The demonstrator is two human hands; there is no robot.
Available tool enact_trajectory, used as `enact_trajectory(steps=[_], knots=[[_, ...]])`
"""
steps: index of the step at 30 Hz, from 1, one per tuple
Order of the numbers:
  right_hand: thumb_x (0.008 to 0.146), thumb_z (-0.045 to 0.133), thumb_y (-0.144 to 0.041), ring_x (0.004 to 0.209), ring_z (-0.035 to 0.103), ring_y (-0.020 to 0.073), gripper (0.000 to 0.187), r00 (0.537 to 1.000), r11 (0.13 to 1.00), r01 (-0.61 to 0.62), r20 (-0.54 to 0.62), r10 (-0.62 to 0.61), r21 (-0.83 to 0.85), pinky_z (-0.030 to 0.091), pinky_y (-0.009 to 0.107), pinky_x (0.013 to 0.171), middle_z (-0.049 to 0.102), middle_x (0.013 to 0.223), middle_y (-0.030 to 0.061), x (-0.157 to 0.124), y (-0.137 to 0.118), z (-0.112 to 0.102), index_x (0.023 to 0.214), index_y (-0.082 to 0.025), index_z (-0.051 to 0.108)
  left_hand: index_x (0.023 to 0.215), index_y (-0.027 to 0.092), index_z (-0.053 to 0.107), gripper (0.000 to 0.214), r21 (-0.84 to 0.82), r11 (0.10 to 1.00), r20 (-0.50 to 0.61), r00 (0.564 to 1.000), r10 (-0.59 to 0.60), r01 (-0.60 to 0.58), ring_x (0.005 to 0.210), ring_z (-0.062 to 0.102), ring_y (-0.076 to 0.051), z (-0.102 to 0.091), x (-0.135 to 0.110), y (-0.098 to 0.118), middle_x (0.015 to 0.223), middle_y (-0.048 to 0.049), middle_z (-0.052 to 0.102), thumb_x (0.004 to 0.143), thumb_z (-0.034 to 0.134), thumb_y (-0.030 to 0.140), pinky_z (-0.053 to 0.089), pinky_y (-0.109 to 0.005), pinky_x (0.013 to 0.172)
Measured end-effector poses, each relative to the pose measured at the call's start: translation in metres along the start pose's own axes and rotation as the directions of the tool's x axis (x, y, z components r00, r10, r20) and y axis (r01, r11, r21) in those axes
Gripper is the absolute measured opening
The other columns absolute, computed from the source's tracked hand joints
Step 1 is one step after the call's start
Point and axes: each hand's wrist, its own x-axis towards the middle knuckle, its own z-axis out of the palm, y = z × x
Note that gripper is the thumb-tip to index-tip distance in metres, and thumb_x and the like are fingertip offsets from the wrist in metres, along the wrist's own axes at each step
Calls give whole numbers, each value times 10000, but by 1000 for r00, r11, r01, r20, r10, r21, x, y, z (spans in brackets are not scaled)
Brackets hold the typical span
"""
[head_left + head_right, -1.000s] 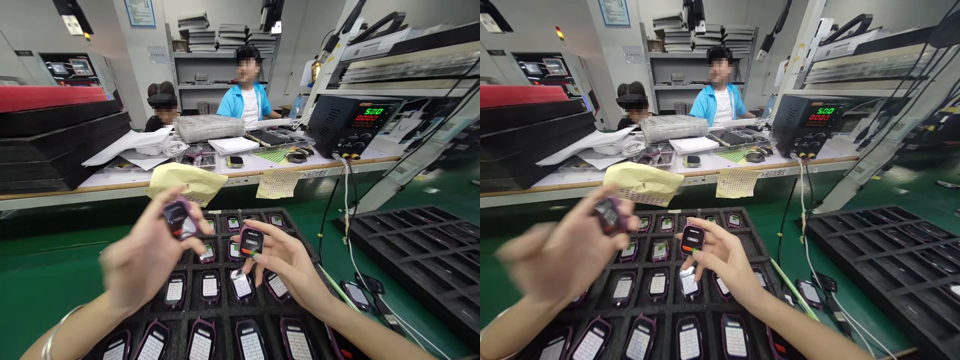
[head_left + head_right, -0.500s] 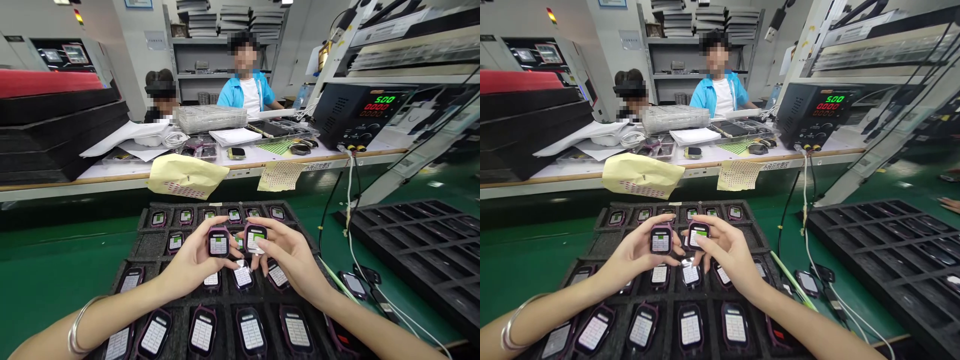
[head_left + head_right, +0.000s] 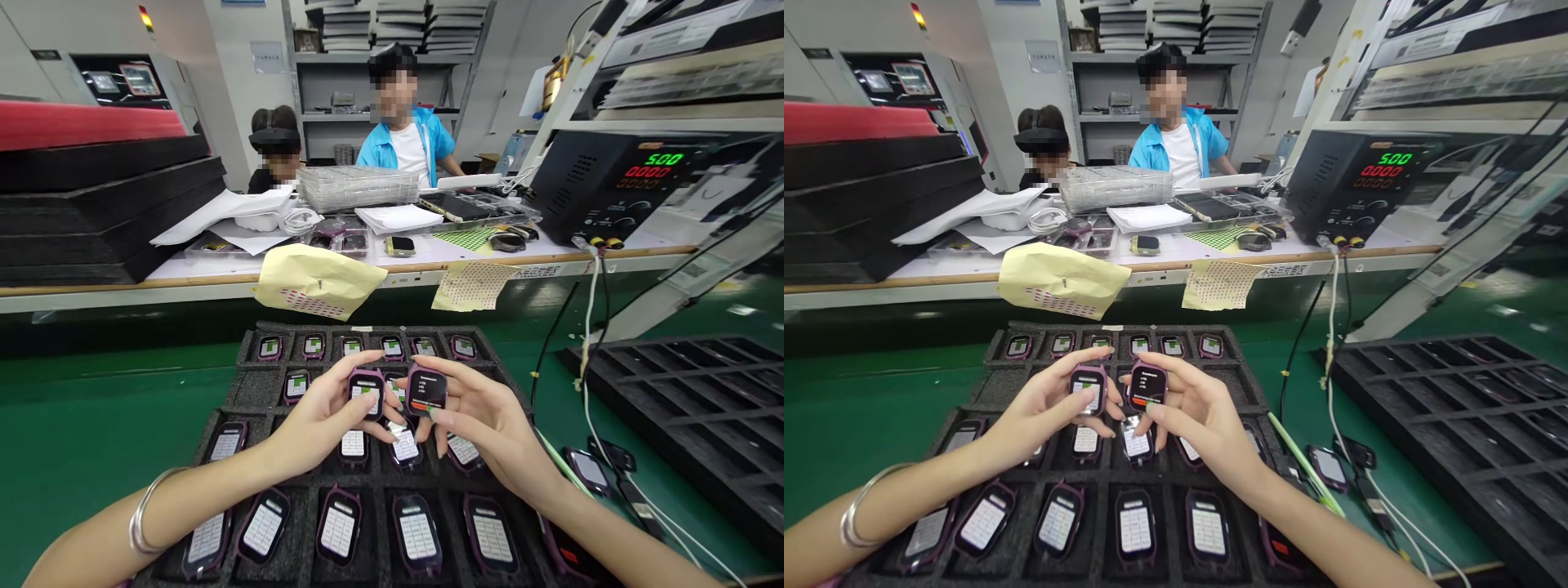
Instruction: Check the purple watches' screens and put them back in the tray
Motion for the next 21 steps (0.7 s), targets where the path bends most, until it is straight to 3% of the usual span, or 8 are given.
enact_trajectory(steps=[6, 12, 21], knots=[[834, 697, -185, 702, 670, 195, 501, 1000, 999, -20, -4, 20, -42, 572, 259, 534, 665, 966, 97, 1, 0, 3, 1300, -182, 512, 1299, 199, 427, 493, -17, 1000, 21, 1000, 19, -19, 916, 633, -220, -1, -2, 0, 1015, -90, 611, 844, 605, 133, 591, -379, 765], [851, 648, -161, 709, 680, 199, 456, 1000, 999, 19, 20, -19, 42, 575, 266, 532, 639, 1127, 120, 1, 2, -2, 1289, -212, 534, 1304, 216, 408, 604, -14, 999, 3, 1000, 30, -30, 929, 626, -202, 0, -3, -2, 1039, -74, 597, 780, 656, 47, 575, -350, 808], [928, 589, -220, 565, 676, 177, 254, 997, 998, 50, -54, -52, -27, 531, 209, 431, 687, 889, 88, 3, 11, -5, 1178, -174, 578, 1276, 194, 432, 496, 31, 999, 17, 1000, 15, -15, 892, 624, -191, -2, -4, -4, 977, -73, 608, 827, 623, 103, 592, -352, 771]])
